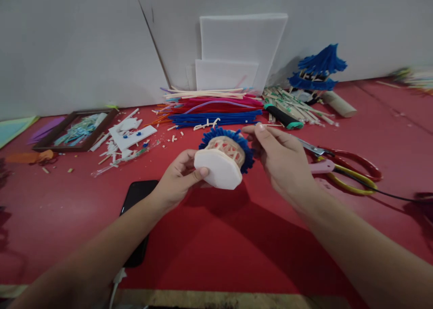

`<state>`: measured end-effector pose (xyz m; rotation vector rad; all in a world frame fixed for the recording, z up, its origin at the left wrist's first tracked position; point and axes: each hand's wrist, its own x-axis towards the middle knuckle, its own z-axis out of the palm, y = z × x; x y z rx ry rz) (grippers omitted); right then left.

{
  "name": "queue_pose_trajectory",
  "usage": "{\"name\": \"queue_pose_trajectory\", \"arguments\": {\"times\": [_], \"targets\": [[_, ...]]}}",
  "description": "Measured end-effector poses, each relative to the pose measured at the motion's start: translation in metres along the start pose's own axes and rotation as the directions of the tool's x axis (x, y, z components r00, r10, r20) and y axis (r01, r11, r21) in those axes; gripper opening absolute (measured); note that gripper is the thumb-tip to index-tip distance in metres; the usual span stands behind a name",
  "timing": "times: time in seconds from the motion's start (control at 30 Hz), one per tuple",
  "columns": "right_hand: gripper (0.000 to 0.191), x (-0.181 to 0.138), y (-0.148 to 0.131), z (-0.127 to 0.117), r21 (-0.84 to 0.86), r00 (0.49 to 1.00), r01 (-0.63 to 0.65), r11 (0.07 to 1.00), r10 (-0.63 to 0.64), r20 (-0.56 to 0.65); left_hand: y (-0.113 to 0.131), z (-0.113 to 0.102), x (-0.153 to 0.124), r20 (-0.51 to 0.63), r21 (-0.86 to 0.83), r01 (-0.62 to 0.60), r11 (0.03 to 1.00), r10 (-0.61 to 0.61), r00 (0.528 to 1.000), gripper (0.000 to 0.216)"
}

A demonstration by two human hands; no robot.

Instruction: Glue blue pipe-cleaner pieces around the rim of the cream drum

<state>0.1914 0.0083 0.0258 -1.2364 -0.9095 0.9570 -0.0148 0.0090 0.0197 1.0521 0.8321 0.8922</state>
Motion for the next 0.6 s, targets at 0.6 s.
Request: {"name": "queue_pose_trajectory", "arguments": {"times": [0.6], "targets": [[0.036, 0.001, 0.012, -0.008, -0.105, 0.994, 0.02, 0.994, -0.009, 0.106, 0.011, 0.001, -0.004, 0.01, -0.236, 0.155, 0.959, -0.157, 0.988, 0.04]]}}
